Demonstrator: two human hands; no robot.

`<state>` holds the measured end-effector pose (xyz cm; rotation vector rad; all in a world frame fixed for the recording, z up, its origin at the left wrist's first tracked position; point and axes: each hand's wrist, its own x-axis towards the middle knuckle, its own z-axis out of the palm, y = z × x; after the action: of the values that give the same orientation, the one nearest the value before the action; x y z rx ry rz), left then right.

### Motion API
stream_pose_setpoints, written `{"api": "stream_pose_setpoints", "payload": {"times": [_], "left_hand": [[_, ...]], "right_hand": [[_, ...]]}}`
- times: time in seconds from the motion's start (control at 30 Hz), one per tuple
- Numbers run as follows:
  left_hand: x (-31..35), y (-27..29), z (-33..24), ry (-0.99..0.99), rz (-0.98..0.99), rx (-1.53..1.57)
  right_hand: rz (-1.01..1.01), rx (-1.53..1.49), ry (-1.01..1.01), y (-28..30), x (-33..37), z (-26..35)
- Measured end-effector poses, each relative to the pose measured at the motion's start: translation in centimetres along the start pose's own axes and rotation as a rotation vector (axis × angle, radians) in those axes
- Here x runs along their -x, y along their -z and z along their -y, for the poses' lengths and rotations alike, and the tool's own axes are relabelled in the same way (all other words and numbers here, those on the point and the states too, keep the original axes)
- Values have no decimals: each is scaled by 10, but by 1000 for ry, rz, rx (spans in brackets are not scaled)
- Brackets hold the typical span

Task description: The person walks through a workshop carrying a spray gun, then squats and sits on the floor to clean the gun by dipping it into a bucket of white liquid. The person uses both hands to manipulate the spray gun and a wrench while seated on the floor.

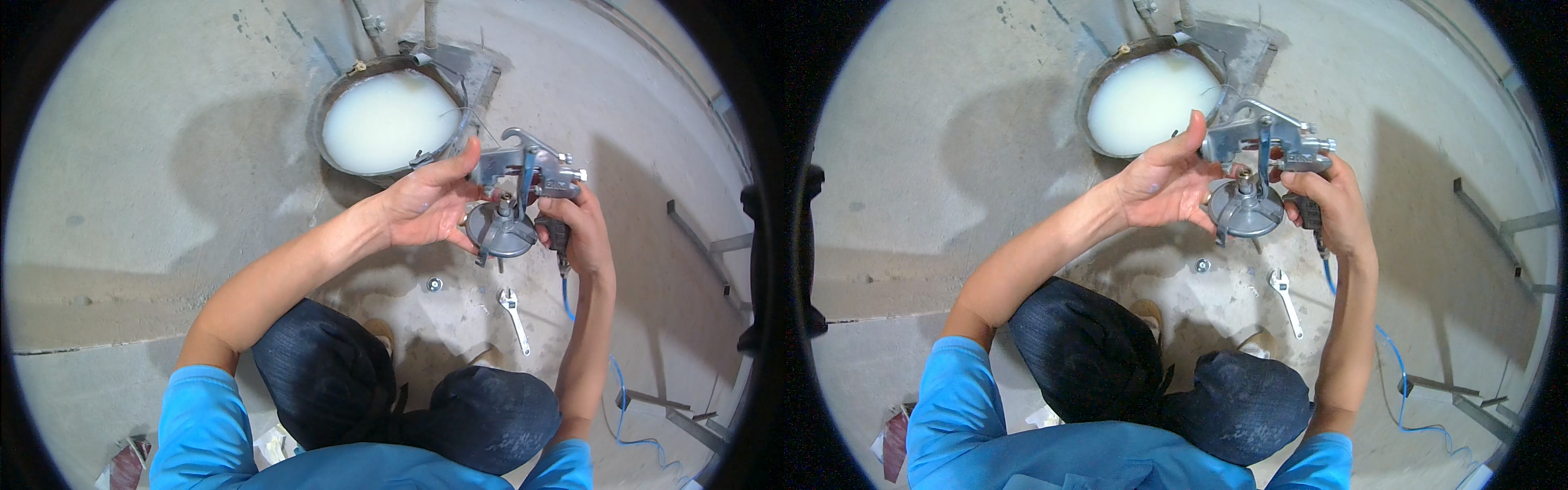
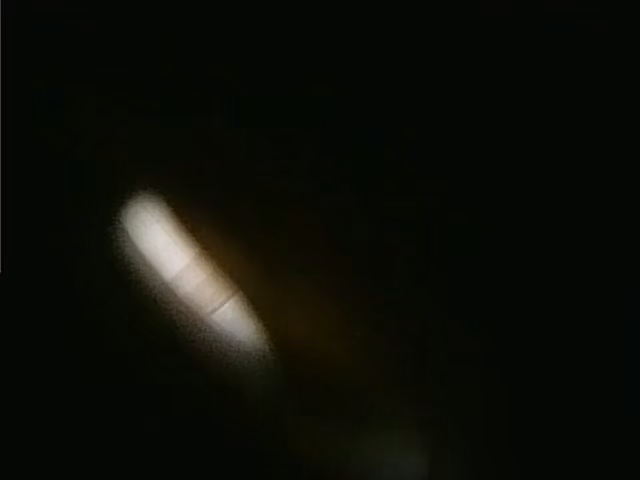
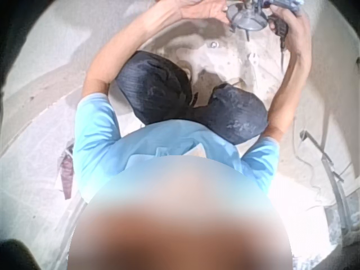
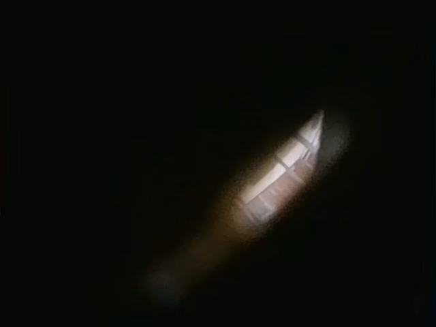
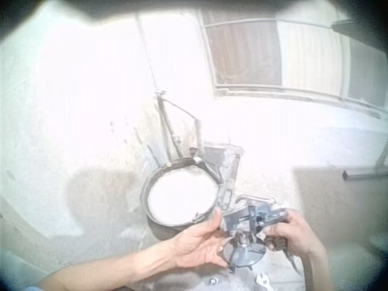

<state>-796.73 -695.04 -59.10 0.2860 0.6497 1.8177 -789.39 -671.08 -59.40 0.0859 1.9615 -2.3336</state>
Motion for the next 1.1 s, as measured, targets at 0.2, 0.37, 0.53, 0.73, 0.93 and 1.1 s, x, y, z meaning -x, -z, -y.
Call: {"api": "stream_pose_setpoints", "payload": {"times": [0.2,0.37,0.53,0.73,0.93,1.1], "left_hand": [[-10,14,13,-28,-377,-75],[-15,30,25,-120,-536,-91],[-20,44,36,-124,-553,-143],[-28,42,47,-209,-641,-103],[-37,41,56,-142,-584,9],[-32,33,55,-8,-574,-132]], "right_hand": [[-19,98,-93,-1,-9,-20],[-60,-13,-71,-8,-12,-57],[-291,353,179,-15,-4,-75],[-466,729,380,-45,43,-86],[-379,-256,14,-53,28,-126],[-222,-561,-90,-57,22,-146]]}}
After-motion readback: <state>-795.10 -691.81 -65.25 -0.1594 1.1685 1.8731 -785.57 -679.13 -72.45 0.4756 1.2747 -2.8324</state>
